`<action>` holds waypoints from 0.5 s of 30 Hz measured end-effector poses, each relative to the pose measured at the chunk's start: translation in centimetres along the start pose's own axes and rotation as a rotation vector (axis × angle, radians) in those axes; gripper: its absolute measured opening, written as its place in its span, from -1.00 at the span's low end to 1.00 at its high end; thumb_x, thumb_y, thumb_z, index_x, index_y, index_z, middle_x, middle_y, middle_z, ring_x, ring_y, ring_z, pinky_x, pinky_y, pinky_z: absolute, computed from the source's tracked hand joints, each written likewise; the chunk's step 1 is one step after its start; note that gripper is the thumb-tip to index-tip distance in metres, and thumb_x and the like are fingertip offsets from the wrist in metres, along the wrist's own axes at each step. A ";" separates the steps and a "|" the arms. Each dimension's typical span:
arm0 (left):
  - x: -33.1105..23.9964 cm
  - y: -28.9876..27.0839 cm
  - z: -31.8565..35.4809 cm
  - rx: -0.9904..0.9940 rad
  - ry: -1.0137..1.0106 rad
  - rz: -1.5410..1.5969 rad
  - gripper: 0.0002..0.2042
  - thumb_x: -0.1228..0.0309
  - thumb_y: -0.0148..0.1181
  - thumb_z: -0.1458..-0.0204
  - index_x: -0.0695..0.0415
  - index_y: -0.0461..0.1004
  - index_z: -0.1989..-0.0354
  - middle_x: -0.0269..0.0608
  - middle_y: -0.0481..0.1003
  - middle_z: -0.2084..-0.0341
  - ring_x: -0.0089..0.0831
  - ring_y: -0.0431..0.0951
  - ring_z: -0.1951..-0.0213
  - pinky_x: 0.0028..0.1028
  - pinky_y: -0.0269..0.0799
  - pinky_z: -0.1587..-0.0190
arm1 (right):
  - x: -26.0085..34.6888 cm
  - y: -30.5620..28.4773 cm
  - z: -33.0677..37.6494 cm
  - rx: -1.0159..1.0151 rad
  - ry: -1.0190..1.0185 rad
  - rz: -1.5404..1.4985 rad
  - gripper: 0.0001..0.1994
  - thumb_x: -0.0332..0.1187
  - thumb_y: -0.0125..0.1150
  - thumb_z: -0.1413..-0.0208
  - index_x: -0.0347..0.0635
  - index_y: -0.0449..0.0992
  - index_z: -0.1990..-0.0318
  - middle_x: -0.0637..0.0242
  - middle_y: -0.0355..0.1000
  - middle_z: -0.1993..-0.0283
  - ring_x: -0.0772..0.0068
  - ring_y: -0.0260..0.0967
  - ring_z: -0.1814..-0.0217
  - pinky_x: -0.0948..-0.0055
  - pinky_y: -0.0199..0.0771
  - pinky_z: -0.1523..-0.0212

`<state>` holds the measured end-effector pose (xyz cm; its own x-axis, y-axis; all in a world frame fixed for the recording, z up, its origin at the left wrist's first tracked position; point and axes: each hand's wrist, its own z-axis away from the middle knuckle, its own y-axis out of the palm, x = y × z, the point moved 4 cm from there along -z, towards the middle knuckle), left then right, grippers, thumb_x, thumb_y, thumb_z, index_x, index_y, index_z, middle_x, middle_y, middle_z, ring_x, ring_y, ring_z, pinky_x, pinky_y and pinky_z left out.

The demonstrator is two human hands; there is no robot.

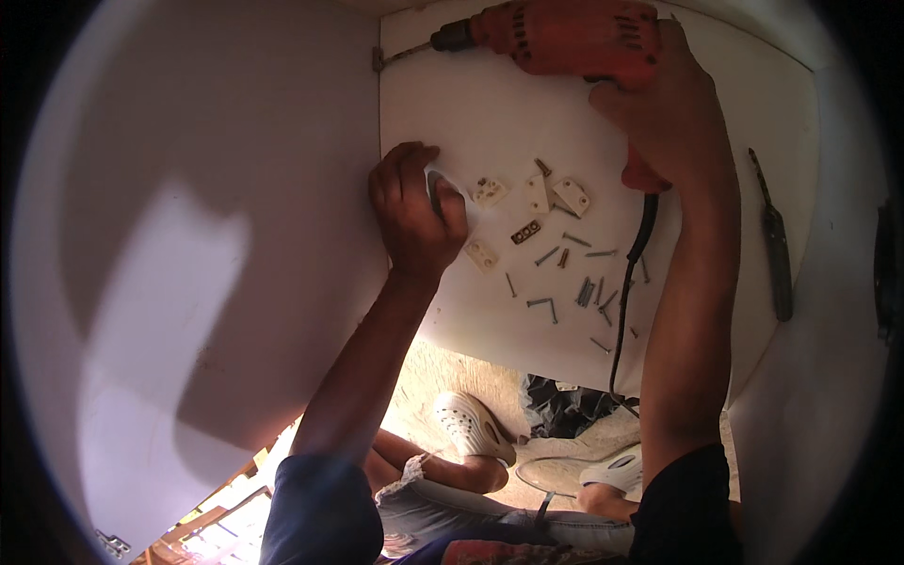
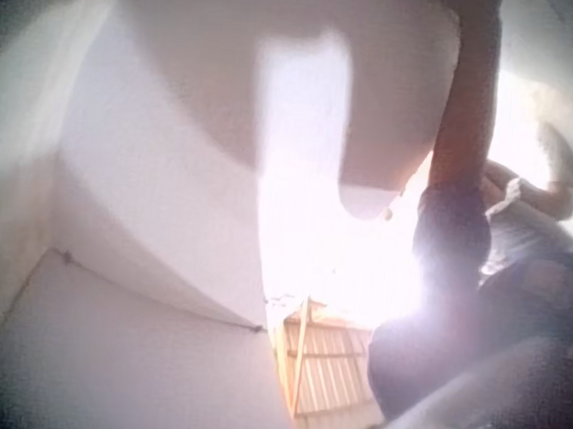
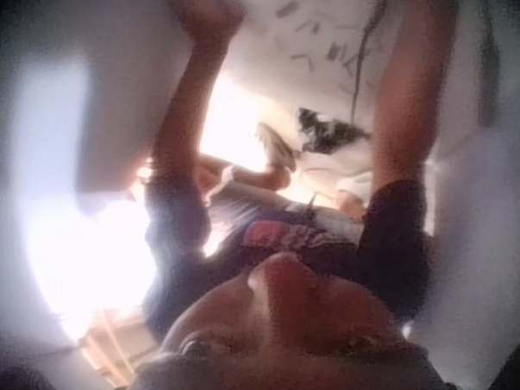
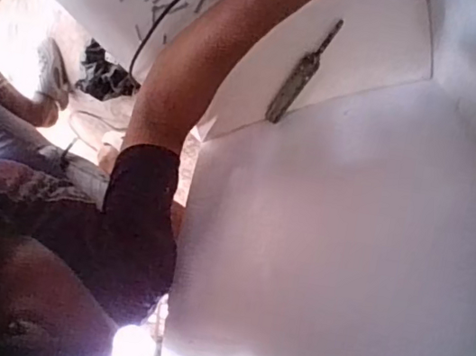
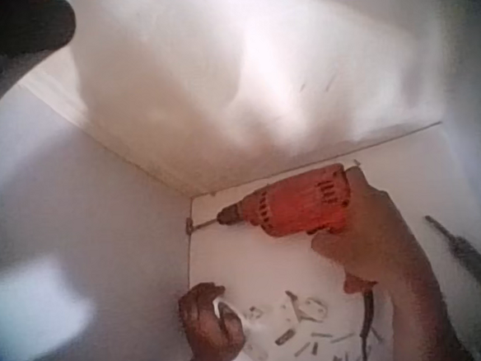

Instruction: The person uses a drill to screw hardware into the interior corner of a white cabinet, picking up screws and plastic brackets from the bottom of the unit.

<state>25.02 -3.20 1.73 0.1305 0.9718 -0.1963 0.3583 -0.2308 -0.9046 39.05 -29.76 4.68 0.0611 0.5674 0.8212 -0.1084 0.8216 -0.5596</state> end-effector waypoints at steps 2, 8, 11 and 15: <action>0.0 -0.1 0.0 0.015 -0.007 -0.005 -0.66 0.47 0.08 -0.13 0.29 0.51 -0.07 0.11 0.51 -0.07 0.08 0.46 -0.12 -0.03 0.33 -0.27 | -0.4 0.1 -0.1 -0.023 -0.071 -0.056 -0.35 -0.27 0.48 0.04 -0.24 0.43 -0.24 0.02 0.67 -0.07 -0.03 0.67 -0.13 0.16 0.59 -0.22; -0.2 0.2 0.1 0.040 -0.043 -0.011 -0.64 0.46 0.07 -0.12 0.29 0.51 -0.08 0.10 0.51 -0.08 0.07 0.43 -0.16 -0.03 0.31 -0.29 | -0.1 -0.1 0.0 0.016 -0.012 -0.042 -0.37 -0.26 0.49 0.06 -0.25 0.44 -0.19 0.03 0.68 -0.02 -0.02 0.68 -0.07 0.15 0.62 -0.16; -0.1 -0.1 -0.1 0.050 -0.049 -0.015 -0.64 0.48 0.08 -0.11 0.28 0.52 -0.09 0.10 0.51 -0.10 0.05 0.42 -0.17 -0.05 0.30 -0.30 | -0.1 0.3 0.4 -0.042 -0.064 -0.058 -0.40 -0.26 0.49 0.07 -0.27 0.43 -0.15 0.00 0.68 0.04 -0.02 0.70 -0.01 0.13 0.64 -0.10; -0.3 -0.1 -0.1 0.024 -0.018 -0.012 -0.63 0.51 0.10 -0.10 0.27 0.52 -0.10 0.08 0.50 -0.11 0.03 0.42 -0.16 -0.06 0.30 -0.31 | 0.4 0.1 0.8 -0.009 0.010 -0.002 -0.40 -0.26 0.50 0.07 -0.29 0.43 -0.14 -0.03 0.67 0.07 -0.04 0.70 0.03 0.13 0.65 -0.06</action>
<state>25.03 -3.48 1.87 0.1097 0.9753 -0.1918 0.3375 -0.2181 -0.9157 38.24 -29.48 5.02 0.0716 0.5666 0.8209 -0.0991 0.8230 -0.5594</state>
